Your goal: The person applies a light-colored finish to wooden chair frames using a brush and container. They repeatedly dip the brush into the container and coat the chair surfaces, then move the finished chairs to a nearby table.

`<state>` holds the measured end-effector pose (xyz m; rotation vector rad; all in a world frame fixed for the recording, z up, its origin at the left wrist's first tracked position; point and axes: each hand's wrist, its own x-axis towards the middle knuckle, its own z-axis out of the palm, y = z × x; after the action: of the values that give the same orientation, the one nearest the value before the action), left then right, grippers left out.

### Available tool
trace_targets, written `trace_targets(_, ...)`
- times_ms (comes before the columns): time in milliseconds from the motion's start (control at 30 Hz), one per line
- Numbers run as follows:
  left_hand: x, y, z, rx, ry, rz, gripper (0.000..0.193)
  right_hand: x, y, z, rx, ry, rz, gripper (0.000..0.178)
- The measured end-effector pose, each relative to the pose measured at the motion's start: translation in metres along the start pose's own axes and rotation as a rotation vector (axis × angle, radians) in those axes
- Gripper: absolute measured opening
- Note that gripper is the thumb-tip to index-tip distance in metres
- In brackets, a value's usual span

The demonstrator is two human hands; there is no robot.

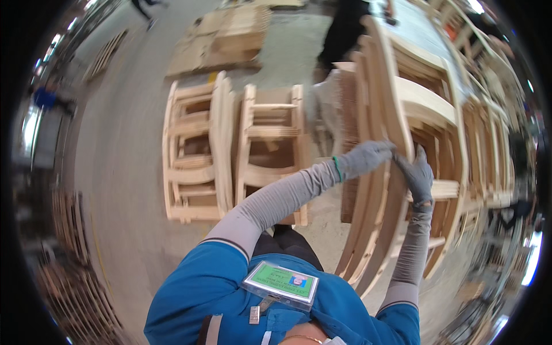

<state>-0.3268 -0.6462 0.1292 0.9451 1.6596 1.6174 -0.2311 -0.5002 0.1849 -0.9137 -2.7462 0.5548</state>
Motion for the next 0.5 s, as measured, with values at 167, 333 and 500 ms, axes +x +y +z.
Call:
trace_targets(167, -0.063, -0.173, -0.049, -0.115, 0.268, -0.063, 0.039, 0.004, -0.042, 0.026, 0.344, -0.256, 0.084, 0.05)
trace_targets(333, -0.206, -0.342, -0.139, -0.099, 0.754, -0.687, 0.031, 0.016, 0.017, 0.033, 0.399, -0.156, 0.1, 0.038)
trace_targets(500, -0.358, -0.421, -0.232, -0.735, 1.353, -0.798, 0.018, 0.025, 0.066, 0.02, 0.219, -0.13, 0.247, 0.036)
